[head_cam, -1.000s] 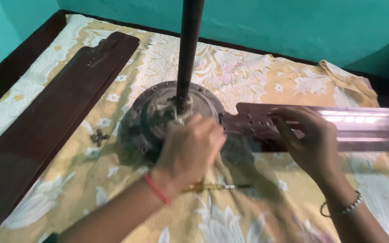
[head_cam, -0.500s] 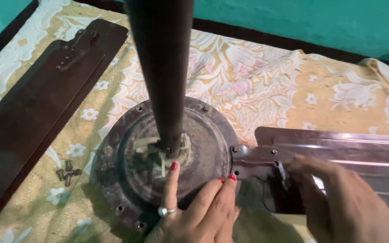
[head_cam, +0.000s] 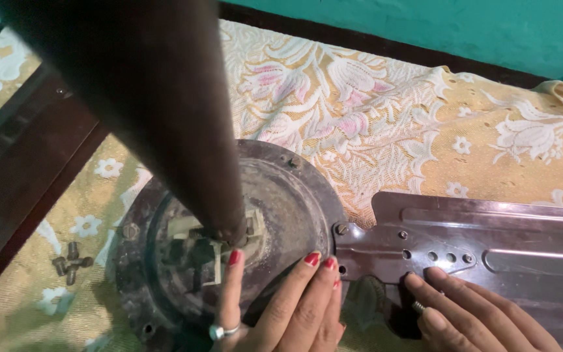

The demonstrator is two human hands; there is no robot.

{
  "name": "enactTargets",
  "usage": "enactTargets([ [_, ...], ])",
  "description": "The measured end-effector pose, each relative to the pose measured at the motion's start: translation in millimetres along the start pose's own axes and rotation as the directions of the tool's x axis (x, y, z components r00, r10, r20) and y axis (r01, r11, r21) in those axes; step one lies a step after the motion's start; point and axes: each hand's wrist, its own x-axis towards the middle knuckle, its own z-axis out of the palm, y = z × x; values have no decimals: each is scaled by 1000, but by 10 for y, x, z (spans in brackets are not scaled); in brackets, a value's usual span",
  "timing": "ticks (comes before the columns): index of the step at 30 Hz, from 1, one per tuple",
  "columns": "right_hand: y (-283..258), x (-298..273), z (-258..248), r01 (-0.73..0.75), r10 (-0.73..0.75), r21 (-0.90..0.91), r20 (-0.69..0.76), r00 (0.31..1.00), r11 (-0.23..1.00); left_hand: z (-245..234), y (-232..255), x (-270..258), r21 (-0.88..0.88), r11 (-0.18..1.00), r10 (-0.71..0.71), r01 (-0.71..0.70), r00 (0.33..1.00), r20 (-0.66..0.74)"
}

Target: The person attaches fan blades to a ceiling fan motor housing using a screwdriver. They align each blade, insert screws, and tighten them to secure the blades to the central hub.

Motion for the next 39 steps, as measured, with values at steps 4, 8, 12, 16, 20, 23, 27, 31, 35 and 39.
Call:
enactTargets([
  [4,-21,23,-11,-45,45,20,6,999,999,-71,-36,15,-32,997,67,-64,993,99],
  [8,-45,42,-46,-46,47,81,-9,999,996,-176,-77,72,-71,995,85,-76,988,127],
  [12,-23,71,-71,-1,3,96,-16,1000,995,-143,59,154,-168,981,-86,95,994,63],
  [16,8,59,-95,19,-21,97,19,1000,995,-122,64,155,-151,985,-72,80,995,63],
  [20,16,59,-83,32,-33,98,9,999,995,-170,-26,117,-151,988,37,-19,992,123],
  [23,-26,85,-72,1,-1,72,4,1000,997,-135,-29,141,-118,992,56,-48,996,62],
  [27,-138,226,-56,-6,20,110,-124,992,994,-150,35,229,-103,995,-10,13,999,32],
  [31,-262,394,-136,3,4,34,-207,978,999,-349,-88,262,-197,976,130,-95,976,174],
  [35,-286,594,-322,-48,47,-25,-40,998,999,-451,-117,299,-242,963,197,-118,921,337],
  [39,-313,817,-476,-185,190,-43,222,956,982,-466,-69,361,-162,973,214,-166,910,355],
])
